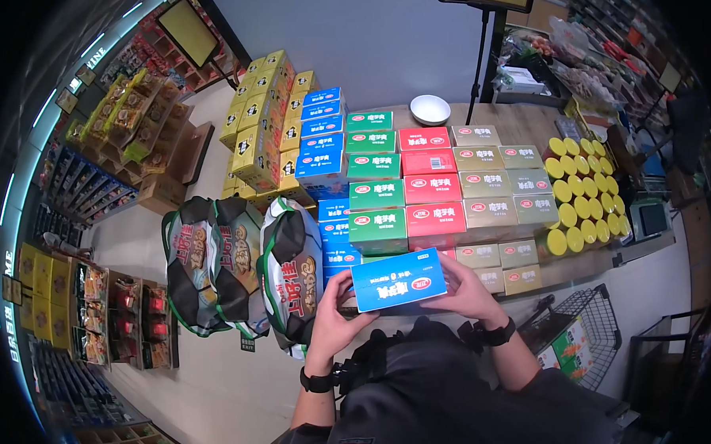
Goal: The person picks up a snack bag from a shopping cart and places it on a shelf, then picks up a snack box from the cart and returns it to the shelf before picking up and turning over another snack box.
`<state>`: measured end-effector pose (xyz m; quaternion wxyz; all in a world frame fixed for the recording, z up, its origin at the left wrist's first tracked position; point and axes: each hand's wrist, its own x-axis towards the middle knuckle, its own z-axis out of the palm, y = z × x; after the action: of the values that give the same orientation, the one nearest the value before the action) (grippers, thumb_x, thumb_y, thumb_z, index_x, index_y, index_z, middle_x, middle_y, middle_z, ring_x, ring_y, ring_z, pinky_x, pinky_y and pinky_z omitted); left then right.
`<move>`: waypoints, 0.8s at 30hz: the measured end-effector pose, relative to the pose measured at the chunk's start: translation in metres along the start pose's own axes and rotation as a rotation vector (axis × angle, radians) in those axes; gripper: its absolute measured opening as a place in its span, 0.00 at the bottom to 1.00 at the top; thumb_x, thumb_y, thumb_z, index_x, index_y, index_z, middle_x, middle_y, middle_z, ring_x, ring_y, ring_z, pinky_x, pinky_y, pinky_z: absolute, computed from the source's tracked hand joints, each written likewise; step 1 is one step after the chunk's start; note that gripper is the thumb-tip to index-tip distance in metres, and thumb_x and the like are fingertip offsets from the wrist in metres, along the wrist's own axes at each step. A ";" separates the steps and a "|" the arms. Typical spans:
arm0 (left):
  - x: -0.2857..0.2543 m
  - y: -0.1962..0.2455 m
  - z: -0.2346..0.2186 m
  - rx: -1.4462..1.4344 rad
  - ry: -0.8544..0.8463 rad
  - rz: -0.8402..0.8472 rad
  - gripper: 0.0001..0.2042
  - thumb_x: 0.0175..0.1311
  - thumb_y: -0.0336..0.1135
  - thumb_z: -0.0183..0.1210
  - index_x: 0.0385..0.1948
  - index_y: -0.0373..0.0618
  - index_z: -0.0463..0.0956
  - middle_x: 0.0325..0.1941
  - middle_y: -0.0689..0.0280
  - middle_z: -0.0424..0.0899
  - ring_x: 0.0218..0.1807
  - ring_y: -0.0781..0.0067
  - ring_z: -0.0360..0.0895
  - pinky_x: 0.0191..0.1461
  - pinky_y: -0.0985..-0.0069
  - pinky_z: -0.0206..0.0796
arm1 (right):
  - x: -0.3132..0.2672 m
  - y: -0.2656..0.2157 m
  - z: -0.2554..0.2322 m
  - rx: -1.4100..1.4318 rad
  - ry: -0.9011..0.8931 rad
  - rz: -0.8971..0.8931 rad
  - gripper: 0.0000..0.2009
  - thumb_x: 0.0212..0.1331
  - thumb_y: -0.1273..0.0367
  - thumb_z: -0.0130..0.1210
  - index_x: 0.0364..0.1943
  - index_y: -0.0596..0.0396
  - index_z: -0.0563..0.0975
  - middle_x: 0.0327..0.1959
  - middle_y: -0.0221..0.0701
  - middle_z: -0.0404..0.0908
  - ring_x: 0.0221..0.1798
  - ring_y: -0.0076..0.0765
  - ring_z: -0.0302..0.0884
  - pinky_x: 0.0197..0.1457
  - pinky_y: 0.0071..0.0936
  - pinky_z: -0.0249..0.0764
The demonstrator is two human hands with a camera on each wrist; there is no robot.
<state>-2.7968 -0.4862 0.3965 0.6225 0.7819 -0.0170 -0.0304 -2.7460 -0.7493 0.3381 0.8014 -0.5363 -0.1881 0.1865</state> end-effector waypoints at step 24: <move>0.014 0.120 -0.101 0.600 0.034 0.360 0.32 0.54 0.28 0.68 0.63 0.43 0.65 0.65 0.55 0.71 0.65 0.56 0.73 0.64 0.62 0.72 | 0.081 -0.129 0.070 -1.010 -0.086 -0.475 0.38 0.41 0.67 0.74 0.62 0.58 0.72 0.58 0.42 0.77 0.61 0.44 0.76 0.63 0.37 0.73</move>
<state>-2.7748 -0.4157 0.5354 0.3607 0.9147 -0.1524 0.0995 -2.6991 -0.7000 0.4911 0.4567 -0.7884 -0.4020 -0.0907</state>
